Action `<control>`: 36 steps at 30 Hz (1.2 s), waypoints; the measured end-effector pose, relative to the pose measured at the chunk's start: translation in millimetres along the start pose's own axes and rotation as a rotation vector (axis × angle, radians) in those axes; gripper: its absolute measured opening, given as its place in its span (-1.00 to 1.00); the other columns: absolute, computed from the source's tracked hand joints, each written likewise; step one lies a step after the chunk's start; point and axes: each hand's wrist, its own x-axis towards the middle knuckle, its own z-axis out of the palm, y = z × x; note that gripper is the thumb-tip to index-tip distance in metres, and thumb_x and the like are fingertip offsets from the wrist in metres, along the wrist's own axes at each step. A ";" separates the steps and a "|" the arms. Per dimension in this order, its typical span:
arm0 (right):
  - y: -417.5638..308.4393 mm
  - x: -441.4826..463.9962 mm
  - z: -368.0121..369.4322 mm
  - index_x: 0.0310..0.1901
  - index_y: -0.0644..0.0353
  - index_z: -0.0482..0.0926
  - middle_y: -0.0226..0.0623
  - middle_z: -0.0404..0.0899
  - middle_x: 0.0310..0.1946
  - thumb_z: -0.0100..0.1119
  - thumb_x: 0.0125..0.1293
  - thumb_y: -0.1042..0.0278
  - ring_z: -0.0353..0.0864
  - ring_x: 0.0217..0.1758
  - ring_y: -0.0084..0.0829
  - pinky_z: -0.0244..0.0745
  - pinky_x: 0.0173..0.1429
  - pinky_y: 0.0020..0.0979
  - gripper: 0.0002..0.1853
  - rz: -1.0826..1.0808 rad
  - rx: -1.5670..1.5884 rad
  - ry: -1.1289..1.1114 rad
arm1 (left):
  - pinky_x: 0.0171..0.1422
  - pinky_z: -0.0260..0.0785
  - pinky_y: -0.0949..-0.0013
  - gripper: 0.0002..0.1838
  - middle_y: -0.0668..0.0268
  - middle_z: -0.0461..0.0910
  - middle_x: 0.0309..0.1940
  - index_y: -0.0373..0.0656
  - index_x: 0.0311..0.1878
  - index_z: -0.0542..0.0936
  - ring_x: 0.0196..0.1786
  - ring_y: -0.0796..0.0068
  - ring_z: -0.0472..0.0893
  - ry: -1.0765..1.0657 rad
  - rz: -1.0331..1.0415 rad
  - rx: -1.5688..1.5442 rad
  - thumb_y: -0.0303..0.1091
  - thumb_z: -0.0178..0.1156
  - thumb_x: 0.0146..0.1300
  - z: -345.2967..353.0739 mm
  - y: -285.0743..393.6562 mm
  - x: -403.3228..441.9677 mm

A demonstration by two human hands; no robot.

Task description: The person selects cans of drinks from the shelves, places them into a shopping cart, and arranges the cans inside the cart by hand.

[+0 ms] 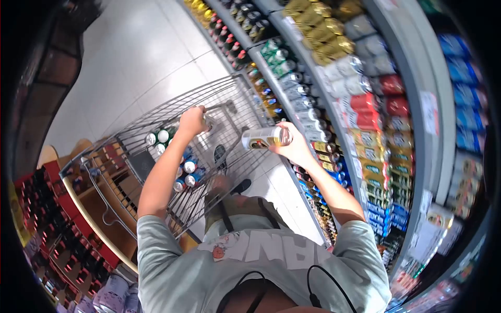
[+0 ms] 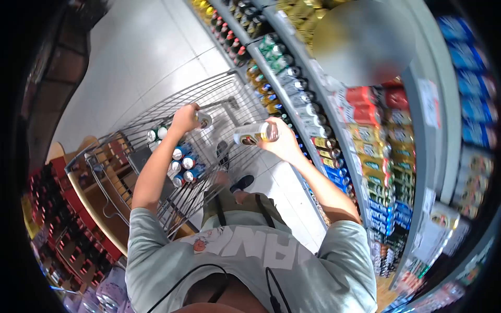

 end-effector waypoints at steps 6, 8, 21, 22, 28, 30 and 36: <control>-67.6 -168.0 -110.0 0.16 0.14 0.60 -0.21 0.52 0.01 0.61 -0.20 0.37 0.57 0.12 -0.25 0.47 0.24 -0.27 -0.26 -0.122 -0.272 0.194 | 0.12 0.54 0.10 -0.37 0.04 0.71 -0.16 -0.18 -0.06 0.68 0.00 0.00 0.68 -0.096 0.346 0.064 -0.29 0.63 -0.34 -95.6 176.8 -37.7; -71.3 -225.3 -142.9 0.18 0.12 0.59 -0.20 0.50 0.04 0.62 -0.22 0.37 0.55 0.15 -0.25 0.47 0.24 -0.27 -0.23 -0.152 -0.281 0.252 | 0.12 0.52 0.13 -0.38 0.04 0.68 -0.15 -0.19 -0.08 0.67 0.00 -0.01 0.65 -0.071 0.588 0.089 -0.29 0.65 -0.34 -116.9 236.8 -51.9; -172.9 -466.1 -290.9 0.22 0.19 0.57 -0.20 0.55 0.04 0.55 -0.12 0.35 0.57 0.12 -0.29 0.45 0.27 -0.31 -0.26 -0.273 -0.466 0.568 | 0.21 0.51 0.31 -0.23 0.21 0.63 0.03 -0.23 0.15 0.53 0.08 0.36 0.62 -0.291 1.018 0.202 -0.50 0.61 -0.26 -245.0 599.7 -210.8; -181.9 -471.4 -300.7 0.21 0.19 0.56 -0.19 0.56 0.03 0.54 -0.11 0.36 0.58 0.13 -0.28 0.47 0.26 -0.30 -0.27 -0.291 -0.511 0.591 | 0.22 0.50 0.30 -0.24 0.21 0.62 0.05 -0.22 0.13 0.53 0.09 0.36 0.61 -0.215 1.113 0.209 -0.47 0.62 -0.26 -246.0 614.3 -208.9; -223.6 -477.2 -353.7 0.26 0.19 0.51 -0.24 0.64 0.08 0.55 0.01 0.43 0.61 0.16 -0.43 0.49 0.31 -0.36 -0.29 -0.286 -0.549 0.657 | 0.12 0.47 0.36 -0.33 0.28 0.59 -0.02 -0.22 0.07 0.53 -0.01 0.46 0.56 -0.191 1.335 0.169 -0.42 0.58 -0.19 -239.8 705.9 -201.6; -227.4 -470.3 -376.6 0.27 0.17 0.51 -0.24 0.64 0.08 0.57 0.02 0.39 0.62 0.16 -0.42 0.49 0.33 -0.35 -0.29 -0.342 -0.684 0.662 | 0.15 0.48 0.34 -0.32 0.17 0.64 -0.04 -0.27 0.15 0.53 0.00 0.40 0.63 -0.194 1.329 0.218 -0.33 0.56 -0.10 -246.5 729.7 -210.1; -242.4 -449.8 -428.0 0.34 0.20 0.48 -0.21 0.59 0.17 0.59 0.04 0.29 0.54 0.28 -0.33 0.36 0.46 -0.28 -0.21 -0.210 -0.974 0.617 | 0.10 0.52 0.30 -0.36 0.06 0.70 -0.11 -0.33 0.07 0.58 -0.03 0.28 0.68 -0.058 1.572 0.089 -0.29 0.54 -0.11 -230.7 773.7 -172.2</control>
